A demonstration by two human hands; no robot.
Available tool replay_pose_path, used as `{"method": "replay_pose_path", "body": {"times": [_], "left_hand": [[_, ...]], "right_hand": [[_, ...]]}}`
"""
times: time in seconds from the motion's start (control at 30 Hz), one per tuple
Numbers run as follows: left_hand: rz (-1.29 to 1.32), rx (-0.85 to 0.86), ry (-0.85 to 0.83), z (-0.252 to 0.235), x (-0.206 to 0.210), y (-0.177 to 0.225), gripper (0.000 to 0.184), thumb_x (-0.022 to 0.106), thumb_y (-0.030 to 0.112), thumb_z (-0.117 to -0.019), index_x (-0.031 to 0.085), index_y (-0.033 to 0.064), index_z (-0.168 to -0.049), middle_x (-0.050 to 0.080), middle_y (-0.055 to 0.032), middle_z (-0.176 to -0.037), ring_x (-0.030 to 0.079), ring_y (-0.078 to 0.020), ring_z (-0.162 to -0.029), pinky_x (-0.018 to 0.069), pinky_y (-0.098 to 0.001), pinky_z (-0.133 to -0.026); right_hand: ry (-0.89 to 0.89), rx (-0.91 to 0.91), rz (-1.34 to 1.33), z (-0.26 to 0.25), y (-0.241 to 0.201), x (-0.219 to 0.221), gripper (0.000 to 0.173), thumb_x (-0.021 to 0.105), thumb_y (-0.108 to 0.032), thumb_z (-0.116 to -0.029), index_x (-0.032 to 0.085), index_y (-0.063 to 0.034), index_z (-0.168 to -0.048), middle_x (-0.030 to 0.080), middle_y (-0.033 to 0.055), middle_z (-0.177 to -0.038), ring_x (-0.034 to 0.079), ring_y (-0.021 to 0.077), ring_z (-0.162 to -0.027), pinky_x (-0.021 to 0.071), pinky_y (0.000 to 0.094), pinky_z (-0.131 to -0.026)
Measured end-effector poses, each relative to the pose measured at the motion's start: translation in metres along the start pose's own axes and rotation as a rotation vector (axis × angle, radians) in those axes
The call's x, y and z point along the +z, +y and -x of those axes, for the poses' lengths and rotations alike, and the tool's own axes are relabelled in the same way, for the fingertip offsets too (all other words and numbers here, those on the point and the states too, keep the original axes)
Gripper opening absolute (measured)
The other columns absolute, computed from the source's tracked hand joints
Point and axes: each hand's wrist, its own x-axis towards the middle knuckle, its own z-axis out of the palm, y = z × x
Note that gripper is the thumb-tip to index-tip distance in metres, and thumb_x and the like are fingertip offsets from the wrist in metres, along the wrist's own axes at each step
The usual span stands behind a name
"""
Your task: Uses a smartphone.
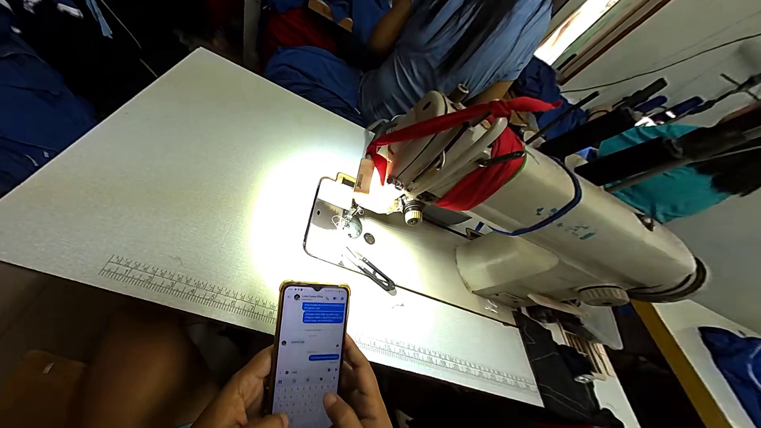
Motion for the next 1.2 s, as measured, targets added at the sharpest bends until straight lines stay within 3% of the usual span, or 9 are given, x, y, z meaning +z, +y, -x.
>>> {"method": "replay_pose_path", "body": {"times": [0.13, 0.27, 0.37, 0.63, 0.93, 1.2], "left_hand": [[0.007, -0.003, -0.003, -0.0001, -0.0002, -0.0004, 0.064, 0.047, -0.017, -0.0890, 0.032, 0.0073, -0.147, 0.062, -0.0090, -0.137, 0.068, -0.0243, -0.115, 0.0639, -0.0393, -0.078], [0.004, 0.004, 0.003, -0.0002, 0.0004, -0.0001, 0.064, 0.046, -0.018, -0.0887, 0.032, 0.0067, -0.146, 0.063, -0.0092, -0.135, 0.069, -0.0245, -0.112, 0.0642, -0.0393, -0.077], [-0.002, -0.004, 0.018, -0.0001, 0.0008, 0.0017, 0.063, 0.047, -0.017, -0.0887, 0.034, 0.0079, -0.145, 0.064, -0.0078, -0.135, 0.069, -0.0233, -0.113, 0.0643, -0.0383, -0.076], [-0.004, -0.028, 0.046, -0.0001, 0.0032, 0.0040, 0.063, 0.048, -0.018, -0.0882, 0.034, 0.0086, -0.144, 0.064, -0.0072, -0.134, 0.069, -0.0223, -0.113, 0.0644, -0.0373, -0.076], [-0.029, -0.006, 0.054, -0.0008, 0.0026, 0.0001, 0.070, 0.052, -0.021, -0.0850, 0.031, 0.0087, -0.145, 0.063, -0.0067, -0.135, 0.069, -0.0217, -0.113, 0.0643, -0.0357, -0.076], [-0.049, -0.002, 0.061, -0.0005, 0.0023, -0.0025, 0.073, 0.055, -0.021, -0.0833, 0.030, 0.0093, -0.145, 0.063, -0.0054, -0.135, 0.070, -0.0205, -0.110, 0.0641, -0.0341, -0.075]], "right_hand": [[0.001, 0.007, 0.016, -0.0001, -0.0012, 0.0008, 0.066, 0.042, 0.007, -0.0979, 0.008, 0.0125, -0.154, 0.055, 0.0122, -0.141, 0.065, 0.0149, -0.118, 0.0601, 0.0365, -0.093], [-0.010, 0.021, 0.013, -0.0006, -0.0030, 0.0003, 0.069, 0.044, 0.008, -0.0965, 0.006, 0.0119, -0.154, 0.055, 0.0121, -0.140, 0.066, 0.0161, -0.117, 0.0619, 0.0374, -0.089], [-0.054, 0.032, 0.018, -0.0010, -0.0060, -0.0008, 0.081, 0.051, 0.011, -0.0909, 0.001, 0.0128, -0.155, 0.050, 0.0163, -0.146, 0.063, 0.0183, -0.122, 0.0604, 0.0383, -0.093], [-0.102, 0.032, 0.002, -0.0015, -0.0048, -0.0035, 0.092, 0.056, 0.015, -0.0850, -0.004, 0.0123, -0.155, 0.043, 0.0198, -0.152, 0.059, 0.0217, -0.129, 0.0585, 0.0417, -0.098], [-0.123, 0.027, 0.009, -0.0012, -0.0037, -0.0050, 0.094, 0.057, 0.014, -0.0841, -0.005, 0.0137, -0.155, 0.041, 0.0227, -0.154, 0.056, 0.0230, -0.133, 0.0548, 0.0426, -0.104], [-0.128, 0.022, 0.005, 0.0000, -0.0008, -0.0056, 0.094, 0.057, 0.014, -0.0842, -0.005, 0.0131, -0.156, 0.041, 0.0228, -0.153, 0.056, 0.0238, -0.132, 0.0557, 0.0436, -0.103]]}}
